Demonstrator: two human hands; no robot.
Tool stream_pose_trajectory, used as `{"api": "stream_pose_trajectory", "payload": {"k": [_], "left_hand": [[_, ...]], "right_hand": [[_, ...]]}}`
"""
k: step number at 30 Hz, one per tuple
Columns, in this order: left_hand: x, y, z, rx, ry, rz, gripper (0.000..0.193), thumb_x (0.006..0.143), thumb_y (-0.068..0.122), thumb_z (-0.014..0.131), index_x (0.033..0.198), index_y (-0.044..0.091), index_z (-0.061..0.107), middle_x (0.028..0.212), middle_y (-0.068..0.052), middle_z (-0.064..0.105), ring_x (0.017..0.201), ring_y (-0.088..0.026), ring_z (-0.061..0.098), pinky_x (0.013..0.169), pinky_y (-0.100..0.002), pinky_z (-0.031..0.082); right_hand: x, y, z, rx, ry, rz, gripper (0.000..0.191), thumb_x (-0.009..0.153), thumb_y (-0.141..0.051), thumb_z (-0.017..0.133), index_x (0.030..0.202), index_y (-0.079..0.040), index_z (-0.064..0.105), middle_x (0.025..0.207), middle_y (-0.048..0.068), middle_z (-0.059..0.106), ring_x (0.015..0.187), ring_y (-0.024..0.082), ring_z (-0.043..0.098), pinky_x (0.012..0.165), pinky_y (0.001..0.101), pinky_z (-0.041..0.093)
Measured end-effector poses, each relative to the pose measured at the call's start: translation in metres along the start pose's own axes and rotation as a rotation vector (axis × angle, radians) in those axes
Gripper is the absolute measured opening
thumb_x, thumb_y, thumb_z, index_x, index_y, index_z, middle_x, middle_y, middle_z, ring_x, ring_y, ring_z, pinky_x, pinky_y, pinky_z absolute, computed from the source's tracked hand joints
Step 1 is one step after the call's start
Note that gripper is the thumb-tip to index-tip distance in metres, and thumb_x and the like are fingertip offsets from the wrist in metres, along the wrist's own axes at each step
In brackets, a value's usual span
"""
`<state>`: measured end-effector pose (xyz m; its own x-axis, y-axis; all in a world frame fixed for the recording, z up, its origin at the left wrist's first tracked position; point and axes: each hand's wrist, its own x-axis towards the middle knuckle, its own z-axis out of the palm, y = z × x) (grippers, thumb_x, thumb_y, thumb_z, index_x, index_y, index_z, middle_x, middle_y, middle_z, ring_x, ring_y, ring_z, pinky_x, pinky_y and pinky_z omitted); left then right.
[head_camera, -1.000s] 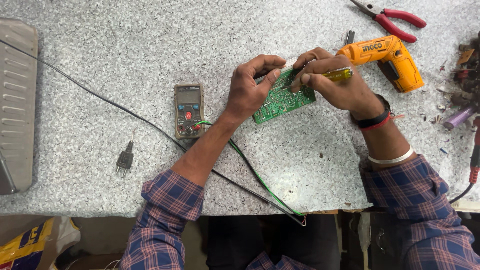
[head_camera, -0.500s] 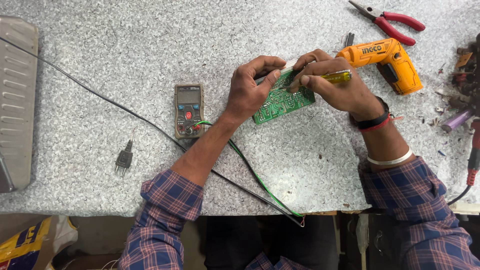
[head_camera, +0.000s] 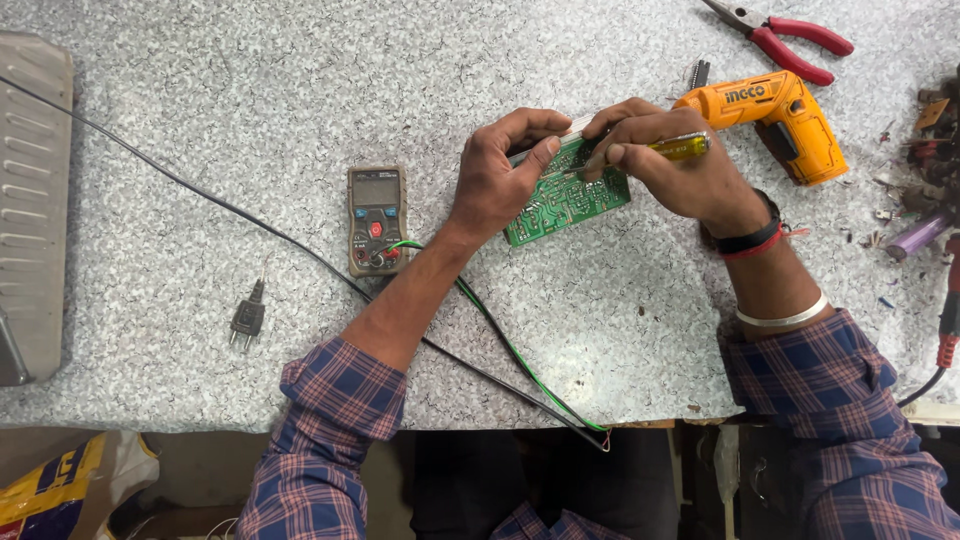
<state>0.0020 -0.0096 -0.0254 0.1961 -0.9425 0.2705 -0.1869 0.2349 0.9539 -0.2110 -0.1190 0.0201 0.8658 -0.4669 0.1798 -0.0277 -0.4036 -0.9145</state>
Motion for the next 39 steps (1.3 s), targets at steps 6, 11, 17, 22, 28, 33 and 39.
{"api": "stream_pose_trajectory", "payload": {"k": [6,11,17,22,28,33,39], "left_hand": [[-0.0004,0.0010,0.0021,0.006,0.016,-0.003,0.019,0.099,0.008,0.068,0.117,0.002,0.072,0.109,-0.007,0.078,0.102,-0.013,0.076,0.093,-0.028,0.062],[-0.0011,0.0019,0.0014,0.016,0.015,-0.002,0.019,0.100,0.008,0.069,0.117,0.003,0.072,0.108,-0.006,0.078,0.100,-0.013,0.076,0.091,-0.028,0.063],[-0.0017,0.0027,0.0003,0.023,0.012,-0.013,0.019,0.099,0.008,0.069,0.117,0.003,0.072,0.108,-0.006,0.079,0.100,-0.013,0.076,0.092,-0.028,0.062],[-0.0015,0.0037,0.0020,0.007,0.017,-0.013,0.019,0.099,0.009,0.068,0.117,0.002,0.072,0.108,-0.007,0.078,0.100,-0.013,0.076,0.092,-0.028,0.062],[-0.0010,0.0039,0.0011,-0.006,0.013,-0.028,0.019,0.099,0.009,0.069,0.117,0.002,0.072,0.106,-0.006,0.078,0.098,-0.012,0.075,0.090,-0.028,0.062],[-0.0021,0.0036,0.0013,0.006,0.021,-0.017,0.019,0.099,0.009,0.068,0.117,0.002,0.073,0.107,-0.006,0.078,0.099,-0.013,0.075,0.091,-0.028,0.061],[-0.0016,0.0037,0.0018,0.005,0.023,-0.011,0.019,0.099,0.009,0.068,0.117,0.003,0.073,0.107,-0.006,0.079,0.098,-0.013,0.076,0.091,-0.028,0.062]], "right_hand": [[0.0015,-0.0076,0.0038,-0.115,-0.032,-0.090,0.024,0.100,-0.016,0.058,0.101,-0.003,0.078,0.116,0.014,0.066,0.113,0.019,0.060,0.088,0.0328,0.054],[0.0030,-0.0090,0.0044,-0.143,-0.040,-0.103,0.026,0.100,-0.015,0.056,0.101,-0.003,0.079,0.107,0.011,0.071,0.117,0.019,0.060,0.093,0.0330,0.055],[0.0020,-0.0027,0.0036,-0.018,0.023,-0.043,0.026,0.098,-0.014,0.054,0.097,-0.004,0.077,0.112,0.011,0.072,0.115,0.016,0.064,0.087,0.0306,0.058],[0.0039,-0.0021,0.0073,-0.106,-0.003,-0.083,0.026,0.097,-0.014,0.055,0.097,-0.004,0.078,0.107,0.011,0.069,0.116,0.018,0.058,0.086,0.0309,0.056],[0.0030,-0.0017,0.0089,-0.088,0.010,-0.096,0.025,0.097,-0.012,0.055,0.098,-0.003,0.079,0.109,0.011,0.069,0.116,0.018,0.060,0.091,0.0315,0.055],[0.0018,-0.0029,0.0068,0.001,0.036,-0.041,0.025,0.097,-0.012,0.055,0.098,-0.002,0.077,0.116,0.012,0.070,0.110,0.015,0.064,0.088,0.0293,0.057],[0.0034,-0.0061,0.0086,-0.092,-0.011,-0.053,0.025,0.096,-0.013,0.056,0.099,-0.002,0.079,0.115,0.014,0.066,0.105,0.017,0.062,0.084,0.0314,0.055]]}}
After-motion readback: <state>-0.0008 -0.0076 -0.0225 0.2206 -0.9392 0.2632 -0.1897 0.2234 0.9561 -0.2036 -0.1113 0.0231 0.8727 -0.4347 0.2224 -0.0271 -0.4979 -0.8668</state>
